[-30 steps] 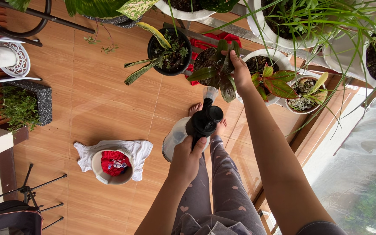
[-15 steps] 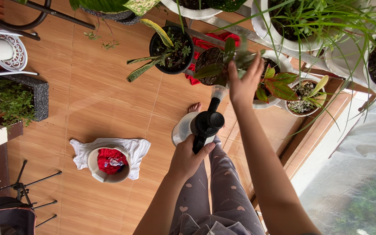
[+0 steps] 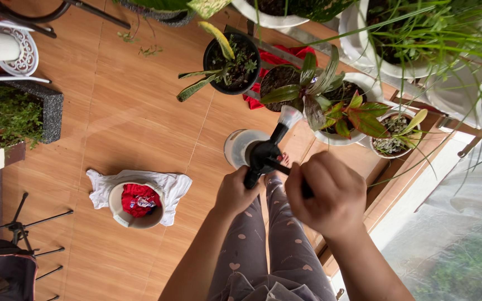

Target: The person uses a pressurized spray bottle to mist water onto various potted plants, touching and turning the leaves by hand while spraying the foliage.

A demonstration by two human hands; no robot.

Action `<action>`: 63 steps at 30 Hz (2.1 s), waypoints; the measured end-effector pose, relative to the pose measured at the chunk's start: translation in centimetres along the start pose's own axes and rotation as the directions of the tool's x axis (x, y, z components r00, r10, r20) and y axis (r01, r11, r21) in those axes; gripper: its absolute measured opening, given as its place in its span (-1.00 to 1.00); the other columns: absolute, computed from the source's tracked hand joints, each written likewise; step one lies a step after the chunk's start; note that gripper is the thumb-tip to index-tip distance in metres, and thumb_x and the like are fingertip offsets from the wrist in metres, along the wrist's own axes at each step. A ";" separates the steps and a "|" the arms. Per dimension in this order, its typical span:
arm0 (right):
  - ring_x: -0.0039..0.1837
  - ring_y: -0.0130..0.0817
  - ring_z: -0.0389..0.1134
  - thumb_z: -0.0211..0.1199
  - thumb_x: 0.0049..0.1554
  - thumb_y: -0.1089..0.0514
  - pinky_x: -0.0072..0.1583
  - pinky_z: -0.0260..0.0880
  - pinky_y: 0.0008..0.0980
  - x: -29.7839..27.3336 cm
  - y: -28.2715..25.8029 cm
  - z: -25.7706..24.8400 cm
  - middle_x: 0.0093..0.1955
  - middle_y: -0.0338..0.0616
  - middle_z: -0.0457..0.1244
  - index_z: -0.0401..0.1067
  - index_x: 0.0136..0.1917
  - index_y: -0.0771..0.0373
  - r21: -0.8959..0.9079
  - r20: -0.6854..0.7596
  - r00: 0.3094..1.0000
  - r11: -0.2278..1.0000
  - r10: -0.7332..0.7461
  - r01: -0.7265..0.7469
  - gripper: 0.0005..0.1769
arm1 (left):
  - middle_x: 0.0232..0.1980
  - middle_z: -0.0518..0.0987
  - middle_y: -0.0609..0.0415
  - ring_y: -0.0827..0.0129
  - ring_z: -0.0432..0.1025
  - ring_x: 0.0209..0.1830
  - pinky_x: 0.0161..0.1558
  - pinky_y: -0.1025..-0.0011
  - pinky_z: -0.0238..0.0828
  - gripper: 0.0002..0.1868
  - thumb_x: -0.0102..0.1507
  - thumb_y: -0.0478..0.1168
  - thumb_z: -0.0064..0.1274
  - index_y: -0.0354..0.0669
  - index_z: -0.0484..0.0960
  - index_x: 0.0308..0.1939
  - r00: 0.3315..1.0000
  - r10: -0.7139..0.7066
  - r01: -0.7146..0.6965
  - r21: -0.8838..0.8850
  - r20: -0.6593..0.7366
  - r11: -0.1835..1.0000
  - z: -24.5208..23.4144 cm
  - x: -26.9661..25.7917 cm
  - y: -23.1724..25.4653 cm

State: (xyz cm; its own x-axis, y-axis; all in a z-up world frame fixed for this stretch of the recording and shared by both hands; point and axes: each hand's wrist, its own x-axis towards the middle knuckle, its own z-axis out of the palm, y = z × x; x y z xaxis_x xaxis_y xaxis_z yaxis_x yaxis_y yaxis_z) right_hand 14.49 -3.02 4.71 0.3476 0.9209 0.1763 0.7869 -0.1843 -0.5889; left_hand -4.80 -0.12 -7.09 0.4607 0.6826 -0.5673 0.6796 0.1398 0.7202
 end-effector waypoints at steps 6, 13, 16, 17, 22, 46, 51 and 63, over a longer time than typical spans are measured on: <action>-0.38 -0.13 0.30 0.29 0.16 0.28 -0.33 0.34 -0.21 1.0 -2.1 2.5 -0.19 -0.06 0.24 0.33 -0.23 0.29 0.019 0.126 0.992 1.000 -0.005 0.003 -0.82 | -0.47 0.59 -0.16 -0.03 0.54 -0.47 -0.40 0.15 0.44 -0.77 0.09 -0.18 0.25 -0.25 0.59 -0.32 0.994 0.098 -0.098 0.004 -0.054 0.995 -1.0 -0.4 -0.2; -0.19 -0.06 0.38 0.25 0.20 0.16 -0.14 0.44 -0.17 2.4 -1.1 9.3 -0.07 -0.03 0.27 0.37 -0.09 0.28 0.178 0.333 0.942 0.979 0.037 -0.101 -0.85 | -0.44 0.62 -0.14 0.09 0.57 -0.47 -0.39 0.24 0.49 -0.68 0.13 -0.11 0.24 -0.32 0.57 -0.26 0.993 -0.016 0.002 -0.119 -0.114 0.993 -1.9 -0.9 -0.5; 0.06 -0.06 0.36 0.27 0.18 0.14 0.10 0.39 -0.09 3.9 1.9 11.8 -0.04 -0.04 0.30 0.42 0.06 0.29 0.534 0.548 0.836 0.759 0.026 -0.374 -0.78 | -0.60 0.50 -0.05 0.26 0.39 -0.63 -0.51 0.33 0.34 -0.54 0.19 0.07 0.27 -0.32 0.56 -0.35 0.987 -0.102 0.090 -0.100 -0.123 0.991 -4.0 -2.5 -0.7; 0.15 -0.03 0.32 0.26 0.10 0.19 0.19 0.34 -0.08 5.0 2.8 13.0 0.06 0.00 0.27 0.39 0.12 0.29 0.526 0.491 0.871 0.800 -0.009 -0.288 -0.69 | -0.60 0.45 0.02 0.34 0.33 -0.65 -0.54 0.38 0.25 -0.53 0.26 0.10 0.14 -0.31 0.53 -0.36 0.976 -0.172 0.136 -0.251 -0.130 0.958 -4.8 -3.3 -0.9; 0.57 0.07 0.04 0.27 -0.18 0.37 0.53 0.07 -0.04 16.5 5.8 19.1 0.49 0.10 0.10 0.25 0.42 0.26 0.547 0.462 0.805 0.834 -0.371 0.071 -0.15 | -0.64 0.33 0.20 0.57 0.16 -0.71 -0.62 0.53 0.06 -0.46 0.44 0.13 -0.25 -0.23 0.47 -0.40 0.938 -0.312 0.172 -0.578 -0.151 0.798 -8.9 -5.0 -0.3; 0.04 -0.20 0.37 -0.19 0.21 -0.10 0.25 0.27 -0.26 19.9 4.9 25.1 -0.11 -0.13 0.41 0.56 -0.23 0.21 0.256 0.961 0.212 0.860 -0.177 -0.442 -0.44 | -0.60 0.43 0.14 0.54 0.29 -0.68 -0.62 0.49 0.23 -0.50 0.41 0.09 -0.18 -0.26 0.44 -0.41 0.902 -0.412 0.318 -0.449 -0.127 0.835 -9.7 -4.6 7.3; 0.09 -0.22 0.31 -0.14 0.21 -0.10 0.22 0.20 -0.22 18.5 6.4 26.7 0.02 -0.15 0.38 0.55 -0.10 0.16 0.322 0.935 0.265 0.879 -0.236 -0.352 -0.52 | -0.62 0.43 0.13 0.52 0.31 -0.69 -0.62 0.47 0.26 -0.49 0.40 0.12 -0.18 -0.26 0.41 -0.39 0.885 -0.449 0.375 -0.377 -0.127 0.847 -9.5 -4.2 7.6; 0.29 -0.16 0.34 -0.12 0.26 0.08 0.36 0.23 -0.22 17.9 9.3 28.4 0.22 -0.12 0.37 0.57 0.05 0.14 0.436 0.858 0.368 0.887 -0.358 -0.152 -0.59 | -0.64 0.42 0.11 0.49 0.32 -0.70 -0.62 0.45 0.27 -0.49 0.41 0.12 -0.21 -0.27 0.41 -0.39 0.895 -0.418 0.353 -0.323 -0.157 0.878 -8.7 -3.3 7.8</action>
State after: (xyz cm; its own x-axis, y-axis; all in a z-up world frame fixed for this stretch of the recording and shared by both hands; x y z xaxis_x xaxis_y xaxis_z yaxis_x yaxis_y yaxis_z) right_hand 13.52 21.52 -20.03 -0.5916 0.6994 -0.4012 0.4231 -0.1542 -0.8928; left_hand -5.97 5.01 3.91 0.0390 0.6648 -0.7460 0.5749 0.5957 0.5609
